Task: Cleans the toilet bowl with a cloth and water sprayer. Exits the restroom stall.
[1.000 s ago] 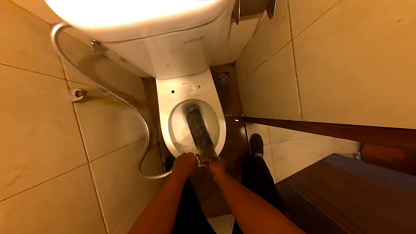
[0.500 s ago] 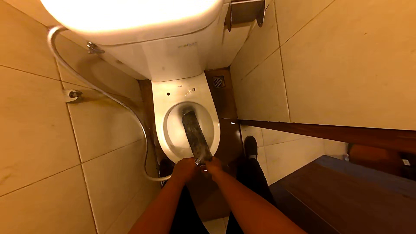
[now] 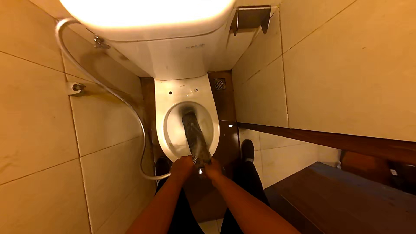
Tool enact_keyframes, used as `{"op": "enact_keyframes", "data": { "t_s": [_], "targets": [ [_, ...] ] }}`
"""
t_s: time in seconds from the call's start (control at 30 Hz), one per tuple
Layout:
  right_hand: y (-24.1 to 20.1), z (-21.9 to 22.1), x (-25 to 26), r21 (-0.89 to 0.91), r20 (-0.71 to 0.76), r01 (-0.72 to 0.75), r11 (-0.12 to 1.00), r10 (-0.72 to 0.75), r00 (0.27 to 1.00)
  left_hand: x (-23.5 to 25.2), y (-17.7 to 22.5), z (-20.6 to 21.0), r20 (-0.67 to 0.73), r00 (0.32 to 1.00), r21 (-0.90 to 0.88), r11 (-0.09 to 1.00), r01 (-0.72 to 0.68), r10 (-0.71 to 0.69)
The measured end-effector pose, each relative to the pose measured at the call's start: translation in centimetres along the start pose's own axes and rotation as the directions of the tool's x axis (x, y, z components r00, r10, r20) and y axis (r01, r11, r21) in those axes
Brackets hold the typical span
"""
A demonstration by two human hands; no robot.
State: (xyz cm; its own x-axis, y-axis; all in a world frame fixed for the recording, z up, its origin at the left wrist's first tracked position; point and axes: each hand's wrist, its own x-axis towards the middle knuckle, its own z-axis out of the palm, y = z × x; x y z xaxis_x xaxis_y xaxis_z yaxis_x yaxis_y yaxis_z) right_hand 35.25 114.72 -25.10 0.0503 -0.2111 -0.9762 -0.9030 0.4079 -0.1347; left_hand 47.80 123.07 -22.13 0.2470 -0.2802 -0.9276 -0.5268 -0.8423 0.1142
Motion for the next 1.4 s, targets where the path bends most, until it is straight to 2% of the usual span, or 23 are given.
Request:
{"op": "enact_keyframes", "data": {
  "t_s": [0.27, 0.6, 0.7, 1.07, 1.23, 1.4],
  "targets": [
    [1.1, -1.0, -4.5, 0.052, 0.026, -0.014, 0.999, 0.012, 1.0, -3.2, -1.8, 1.0, 0.032, 0.994, -0.012, 0.995, -0.103, 0.103],
    [1.6, -1.1, -8.7, 0.165, 0.089, -0.066, 0.984, 0.052, 0.995, -5.9, -1.0, 0.2, 0.01, 0.997, 0.003, 0.997, -0.071, 0.071],
    [1.6, -1.1, -8.7, 0.164, 0.112, -0.069, 0.984, 0.051, 0.992, -6.4, 0.0, -0.4, 0.037, 0.994, -0.027, 0.994, -0.106, 0.107],
    [0.3, -1.6, -8.3, 0.152, 0.145, -0.084, 0.985, 0.061, 0.988, -4.7, 1.5, -0.9, 0.0, 1.0, -0.216, 0.976, 0.025, -0.026],
    [0.5, -1.9, -8.5, 0.139, 0.132, -0.079, 0.987, 0.06, 0.989, -4.5, -0.3, -0.4, -0.002, 0.997, -0.191, 0.979, 0.073, -0.075],
    [0.5, -1.9, -8.3, 0.125, 0.119, -0.077, 0.989, 0.062, 0.991, -5.1, -2.8, 0.4, 0.022, 1.0, -0.178, 0.984, -0.004, 0.009]
  ]
}}
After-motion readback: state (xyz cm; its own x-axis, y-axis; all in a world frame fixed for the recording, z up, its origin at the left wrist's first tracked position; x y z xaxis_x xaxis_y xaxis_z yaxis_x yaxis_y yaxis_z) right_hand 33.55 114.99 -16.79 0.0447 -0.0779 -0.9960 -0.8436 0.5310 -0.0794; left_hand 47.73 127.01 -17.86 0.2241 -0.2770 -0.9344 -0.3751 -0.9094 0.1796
